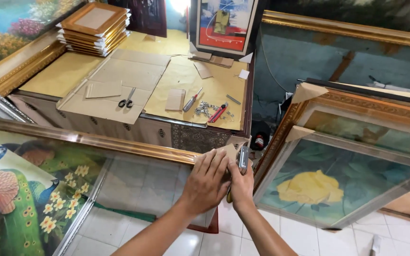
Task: Attaching cardboard protective corners to a picture frame using a manual staple gun.
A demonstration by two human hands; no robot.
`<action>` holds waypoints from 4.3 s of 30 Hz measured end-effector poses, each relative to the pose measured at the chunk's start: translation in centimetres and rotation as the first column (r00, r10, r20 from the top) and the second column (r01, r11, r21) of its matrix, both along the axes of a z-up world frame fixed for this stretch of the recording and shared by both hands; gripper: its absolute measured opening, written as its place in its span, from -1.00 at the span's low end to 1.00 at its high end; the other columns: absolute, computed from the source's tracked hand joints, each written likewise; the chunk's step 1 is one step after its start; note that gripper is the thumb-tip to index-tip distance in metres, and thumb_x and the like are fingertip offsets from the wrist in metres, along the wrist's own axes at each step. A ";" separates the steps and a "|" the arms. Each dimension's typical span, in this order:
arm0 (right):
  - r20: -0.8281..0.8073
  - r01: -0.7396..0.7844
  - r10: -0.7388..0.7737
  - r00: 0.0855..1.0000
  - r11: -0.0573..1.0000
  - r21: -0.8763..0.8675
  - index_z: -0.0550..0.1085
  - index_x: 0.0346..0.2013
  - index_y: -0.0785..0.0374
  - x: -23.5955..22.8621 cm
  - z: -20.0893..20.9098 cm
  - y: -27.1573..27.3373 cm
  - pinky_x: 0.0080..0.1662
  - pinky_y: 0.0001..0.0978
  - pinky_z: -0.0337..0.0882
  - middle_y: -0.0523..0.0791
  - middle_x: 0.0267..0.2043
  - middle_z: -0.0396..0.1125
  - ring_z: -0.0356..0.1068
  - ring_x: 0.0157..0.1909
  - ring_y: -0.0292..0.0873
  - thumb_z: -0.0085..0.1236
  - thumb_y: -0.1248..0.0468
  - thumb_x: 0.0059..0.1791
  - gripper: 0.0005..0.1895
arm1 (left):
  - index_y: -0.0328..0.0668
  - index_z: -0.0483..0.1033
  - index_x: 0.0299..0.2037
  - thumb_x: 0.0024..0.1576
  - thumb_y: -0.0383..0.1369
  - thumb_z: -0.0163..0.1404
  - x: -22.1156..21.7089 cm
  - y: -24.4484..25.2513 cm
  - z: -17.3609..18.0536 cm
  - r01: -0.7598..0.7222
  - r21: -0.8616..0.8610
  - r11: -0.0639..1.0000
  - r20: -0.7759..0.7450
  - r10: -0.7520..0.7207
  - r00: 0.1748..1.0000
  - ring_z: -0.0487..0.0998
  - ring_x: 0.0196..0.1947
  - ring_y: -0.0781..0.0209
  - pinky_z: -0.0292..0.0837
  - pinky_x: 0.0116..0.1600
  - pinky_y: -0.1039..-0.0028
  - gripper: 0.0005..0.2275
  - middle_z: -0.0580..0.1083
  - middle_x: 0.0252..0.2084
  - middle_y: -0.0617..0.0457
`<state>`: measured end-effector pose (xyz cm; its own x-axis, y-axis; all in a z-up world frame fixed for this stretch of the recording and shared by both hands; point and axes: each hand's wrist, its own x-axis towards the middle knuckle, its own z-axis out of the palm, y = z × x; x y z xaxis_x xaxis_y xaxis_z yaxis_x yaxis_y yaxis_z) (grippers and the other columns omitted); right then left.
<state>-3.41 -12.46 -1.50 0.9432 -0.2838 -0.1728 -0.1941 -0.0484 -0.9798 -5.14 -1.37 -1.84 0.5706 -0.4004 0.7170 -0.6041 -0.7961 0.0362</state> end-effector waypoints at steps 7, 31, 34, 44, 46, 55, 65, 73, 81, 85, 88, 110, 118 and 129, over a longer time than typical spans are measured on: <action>-0.111 -0.090 0.083 0.990 0.994 -0.059 0.34 -0.33 0.14 1.2 1.2 -1.5 -0.18 -0.40 0.21 -0.14 -0.40 0.29 0.24 -0.32 -0.23 -0.07 0.00 -0.22 -0.67 | -0.26 0.22 0.04 -0.01 -0.15 -0.30 2.1 -1.7 -0.6 -0.203 0.064 0.977 0.067 0.199 0.978 0.29 0.03 0.01 0.12 0.11 0.25 -0.54 0.30 0.04 -0.07; 0.103 -0.687 0.681 0.725 0.705 0.174 0.45 -0.45 0.29 2.2 1.8 -7.4 -0.28 -0.36 0.24 -0.10 -0.53 0.29 0.20 -0.44 -0.22 0.12 0.20 -0.27 -0.78 | 0.03 0.40 -0.53 -0.04 -0.23 -0.27 -1.0 -4.7 -2.2 -0.354 -0.249 0.902 0.294 0.419 0.859 0.37 -0.55 0.27 0.27 -0.35 0.48 -0.82 0.29 -0.60 0.17; 0.074 -0.954 0.952 0.297 0.294 0.057 0.45 -0.37 0.37 2.7 4.0 -8.4 -0.25 -0.26 0.32 0.01 -0.44 0.35 0.32 -0.37 -0.10 0.14 0.34 -0.42 -0.66 | 0.03 0.36 -0.57 0.05 -0.19 -0.34 -4.2 -5.0 -1.8 -0.360 -0.280 0.890 0.319 0.440 0.839 0.37 -0.54 0.26 0.28 -0.27 0.46 -0.74 0.29 -0.60 0.17; -0.081 -0.972 0.990 -0.111 -0.092 0.218 0.39 -0.62 0.43 8.3 -8.5 -8.0 -0.53 -0.36 0.23 0.01 -0.68 0.17 0.21 -0.62 -0.12 0.02 0.36 -0.38 -0.86 | 0.07 0.31 -0.57 0.09 -0.17 -0.44 -11.8 -6.1 -2.9 -0.491 -0.260 0.831 0.250 0.550 0.797 0.35 -0.49 0.26 0.28 -0.23 0.45 -0.71 0.28 -0.54 0.21; -0.031 -0.920 0.978 -0.205 -0.182 0.348 0.33 -0.61 0.47 5.8 -4.8 -7.4 -0.58 -0.41 0.21 0.08 -0.68 0.15 0.21 -0.66 -0.08 -0.03 0.29 -0.26 -0.78 | 0.07 0.31 -0.58 0.08 -0.17 -0.43 -12.2 -6.2 -2.9 -0.511 -0.250 0.823 0.233 0.563 0.793 0.34 -0.49 0.26 0.28 -0.23 0.45 -0.71 0.29 -0.54 0.21; -0.191 -0.942 0.955 -0.226 -0.163 0.295 0.42 -0.49 0.45 4.5 -7.6 -5.4 -0.50 -0.07 0.41 0.10 -0.64 0.22 0.31 -0.60 0.01 0.06 0.26 -0.24 -0.76 | 0.04 0.29 -0.56 0.09 -0.19 -0.46 -13.7 -7.0 -3.1 -0.518 -0.253 0.817 0.185 0.566 0.803 0.36 -0.43 0.20 0.25 -0.19 0.43 -0.71 0.32 -0.49 0.17; -0.256 -0.931 0.897 -0.361 -0.362 0.043 0.49 -0.53 0.37 5.0 -2.0 -4.9 -0.52 -0.29 0.36 0.01 -0.65 0.32 0.29 -0.60 -0.13 0.13 0.19 -0.35 -0.73 | 0.02 0.26 -0.53 0.05 -0.21 -0.49 -13.5 -7.4 -4.3 -0.562 -0.270 0.782 0.168 0.613 0.772 0.33 -0.32 0.15 0.23 -0.09 0.36 -0.74 0.28 -0.41 0.15; -0.099 -0.802 0.823 -0.560 -0.568 -0.185 0.44 -0.51 0.38 6.8 0.3 -3.0 -0.28 -0.34 0.36 -0.07 -0.57 0.29 0.25 -0.46 -0.21 0.17 0.38 -0.35 -0.83 | -0.02 0.10 -0.36 -0.01 -0.13 -0.47 -14.1 -6.3 -8.1 -0.636 -0.297 0.713 0.152 0.692 0.705 0.19 -0.15 0.12 0.10 0.12 0.31 -0.79 0.12 -0.29 0.12; -0.171 -0.544 0.646 -0.744 -0.734 -0.406 0.30 -0.81 0.28 3.5 3.7 -0.2 -0.50 -0.37 0.21 -0.12 -0.78 0.10 0.08 -0.63 -0.23 0.05 -0.05 -0.29 -0.55 | -0.04 0.04 -0.33 -0.03 -0.12 -0.45 -14.9 -6.5 -8.8 -0.609 -0.345 0.714 0.145 0.682 0.717 0.19 -0.16 0.07 0.14 0.12 0.26 -0.77 0.14 -0.29 0.09; -0.214 -0.446 0.601 -0.770 -0.746 -0.494 0.25 -0.84 0.27 3.6 4.0 1.6 -0.56 -0.42 0.14 -0.14 -0.82 0.01 0.03 -0.68 -0.24 0.04 -0.06 -0.29 -0.53 | -0.04 0.02 -0.35 -0.02 -0.13 -0.48 -15.2 -6.6 -8.1 -0.623 -0.341 0.704 0.157 0.696 0.701 0.20 -0.17 0.07 0.16 0.10 0.27 -0.78 0.14 -0.30 0.09; -0.228 -0.405 0.568 -0.791 -0.765 -0.501 0.22 -0.85 0.23 3.5 4.1 2.4 -0.59 -0.45 0.11 -0.15 -0.85 0.00 0.01 -0.71 -0.27 0.03 -0.11 -0.28 -0.49 | -0.04 0.02 -0.39 -0.02 -0.13 -0.47 -15.6 -6.3 -8.6 -0.627 -0.331 0.706 0.159 0.696 0.700 0.20 -0.18 0.08 0.17 0.09 0.26 -0.79 0.15 -0.31 0.10; -0.043 -0.864 0.891 -0.452 -0.450 -0.227 0.37 -0.50 0.33 8.2 -1.6 0.4 -0.66 -0.48 0.20 -0.09 -0.70 0.23 0.15 -0.75 -0.27 0.12 0.15 -0.28 -0.71 | -0.09 0.10 -0.30 0.04 -0.03 -0.35 -12.5 -6.4 -5.7 -0.497 -0.362 0.789 0.117 0.567 0.815 0.28 -0.12 0.05 0.22 0.05 0.30 -0.70 0.18 -0.24 0.06; -0.014 -0.967 0.989 -0.146 -0.145 -0.208 0.37 -0.14 0.26 12.2 -1.4 -2.2 -0.23 -0.41 0.33 -0.11 -0.37 0.29 0.27 -0.33 -0.23 0.10 0.36 -0.34 -0.53 | 0.01 0.34 -0.31 -0.07 0.24 -0.33 -7.4 -5.4 -1.4 -0.463 -0.213 0.860 -0.069 0.460 0.885 0.33 -0.18 0.14 0.18 0.02 0.29 -0.50 0.31 -0.34 0.13; -0.361 -0.756 0.772 0.524 0.225 -0.615 0.32 -0.46 0.17 14.5 6.9 -5.2 -0.41 -0.40 0.05 -0.16 -0.48 0.20 0.15 -0.45 -0.26 0.05 -0.05 -0.29 -0.63 | -0.04 0.46 -0.46 -0.16 0.27 -0.26 4.6 -1.3 1.9 -0.160 0.150 0.976 -0.249 0.194 0.949 0.46 -0.47 0.07 0.24 -0.43 0.32 -0.45 0.44 -0.50 0.12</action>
<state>11.06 -17.65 5.40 0.7763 0.5612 -0.2870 0.3203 -0.7434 -0.5872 -0.53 -2.65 0.04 0.8006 -0.3534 0.4839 -0.4360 -0.8975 0.0660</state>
